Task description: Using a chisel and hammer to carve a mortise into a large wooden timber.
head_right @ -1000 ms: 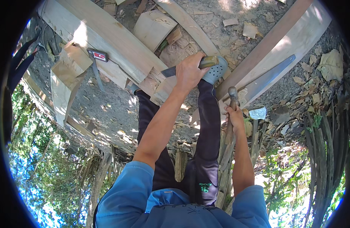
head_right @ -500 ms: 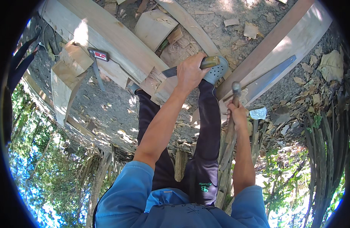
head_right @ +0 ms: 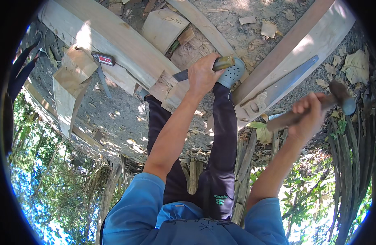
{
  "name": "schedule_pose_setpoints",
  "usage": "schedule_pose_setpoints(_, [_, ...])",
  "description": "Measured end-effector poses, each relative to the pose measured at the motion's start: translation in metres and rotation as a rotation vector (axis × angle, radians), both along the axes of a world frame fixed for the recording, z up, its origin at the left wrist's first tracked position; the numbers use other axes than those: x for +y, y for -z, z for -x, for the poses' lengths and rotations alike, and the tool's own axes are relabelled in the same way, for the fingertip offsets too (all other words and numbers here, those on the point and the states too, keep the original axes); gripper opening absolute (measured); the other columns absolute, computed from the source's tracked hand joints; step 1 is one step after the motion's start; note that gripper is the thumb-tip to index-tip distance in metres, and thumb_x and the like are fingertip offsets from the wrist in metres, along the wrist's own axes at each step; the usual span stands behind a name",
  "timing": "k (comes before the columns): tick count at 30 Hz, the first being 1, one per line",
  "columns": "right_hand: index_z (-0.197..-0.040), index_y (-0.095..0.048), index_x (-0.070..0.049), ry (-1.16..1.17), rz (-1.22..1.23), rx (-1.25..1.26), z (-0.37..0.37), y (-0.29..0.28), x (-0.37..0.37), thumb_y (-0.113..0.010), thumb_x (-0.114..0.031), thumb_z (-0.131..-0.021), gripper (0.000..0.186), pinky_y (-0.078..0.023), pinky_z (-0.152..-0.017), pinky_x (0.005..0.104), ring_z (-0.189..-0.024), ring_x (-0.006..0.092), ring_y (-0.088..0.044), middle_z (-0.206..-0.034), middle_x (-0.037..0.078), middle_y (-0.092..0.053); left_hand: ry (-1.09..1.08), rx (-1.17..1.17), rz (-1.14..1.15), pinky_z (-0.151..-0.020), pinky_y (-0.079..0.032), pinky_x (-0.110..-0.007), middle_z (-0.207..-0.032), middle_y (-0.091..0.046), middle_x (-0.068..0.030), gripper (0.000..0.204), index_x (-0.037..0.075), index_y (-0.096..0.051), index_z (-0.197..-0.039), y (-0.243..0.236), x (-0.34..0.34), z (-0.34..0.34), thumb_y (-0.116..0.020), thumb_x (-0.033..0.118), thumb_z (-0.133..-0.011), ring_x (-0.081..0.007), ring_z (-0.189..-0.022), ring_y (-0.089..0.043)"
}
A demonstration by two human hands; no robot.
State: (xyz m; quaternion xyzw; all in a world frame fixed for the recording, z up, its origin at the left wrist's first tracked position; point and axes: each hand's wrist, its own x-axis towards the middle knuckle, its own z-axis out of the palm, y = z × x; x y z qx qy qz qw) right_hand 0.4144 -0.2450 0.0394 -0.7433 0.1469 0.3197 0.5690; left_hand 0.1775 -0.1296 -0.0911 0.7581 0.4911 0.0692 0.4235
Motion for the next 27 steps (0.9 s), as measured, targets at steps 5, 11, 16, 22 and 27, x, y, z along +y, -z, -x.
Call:
schedule_pose_setpoints(5, [-0.094, -0.06, -0.004, -0.933, 0.541, -0.06, 0.118, 0.057, 0.031, -0.067, -0.017, -0.085, 0.017, -0.047, -0.054, 0.0303, -0.059, 0.0133, -0.058, -0.077, 0.004, -0.062, 0.031, 0.033, -0.011, -0.067, -0.052, -0.041, -0.085, -0.069, -0.011, 0.036, 0.009, -0.066, -0.096, 0.002, -0.006, 0.002, -0.085, 0.015, -0.066, -0.0317, -0.079, -0.068])
schedule_pose_setpoints(11, [-0.094, -0.059, -0.008, -0.327, 0.328, 0.063, 0.043, -0.027, 0.039, -0.067, -0.011, -0.084, 0.014, -0.041, -0.049, 0.0269, -0.05, 0.0102, -0.048, -0.064, 0.0, -0.05, -0.02, -0.036, -0.01, -0.067, -0.053, -0.04, -0.083, -0.069, -0.0104, 0.038, 0.01, -0.066, -0.094, -0.005, -0.008, 0.015, -0.086, 0.012, -0.062, -0.031, -0.077, -0.068])
schedule_pose_setpoints(16, [-0.099, -0.053, -0.01, 0.011, -0.09, -0.059, -0.03, -0.045, -0.004, -0.06, -0.007, -0.092, 0.011, -0.037, -0.051, 0.0247, -0.057, 0.0076, -0.04, -0.069, -0.003, -0.042, -0.003, -0.033, -0.034, -0.07, -0.053, -0.04, -0.086, -0.069, -0.0101, 0.036, 0.01, -0.067, -0.094, -0.003, -0.01, 0.001, -0.085, 0.012, -0.064, -0.0301, -0.081, -0.068])
schedule_pose_setpoints(22, [-0.099, -0.053, -0.008, -0.005, 0.131, 0.042, 0.031, -0.008, 0.012, -0.06, -0.008, -0.089, 0.012, -0.037, -0.05, 0.0247, -0.053, 0.0084, -0.04, -0.065, -0.004, -0.041, 0.012, 0.037, -0.021, -0.07, -0.052, -0.04, -0.085, -0.069, -0.0104, 0.034, 0.01, -0.066, -0.094, 0.001, -0.009, 0.01, -0.084, 0.014, -0.066, -0.0303, -0.081, -0.068])
schedule_pose_setpoints(27, [-0.097, -0.056, -0.004, -0.846, 0.561, 0.24, 0.122, 0.05, 0.021, -0.062, -0.01, -0.083, 0.016, -0.04, -0.045, 0.0266, -0.05, 0.0104, -0.05, -0.065, 0.0, -0.053, 0.045, 0.023, -0.028, -0.068, -0.052, -0.042, -0.085, -0.068, -0.0093, 0.034, 0.009, -0.063, -0.093, 0.0, -0.013, 0.009, -0.084, 0.014, -0.066, -0.0298, -0.082, -0.067])
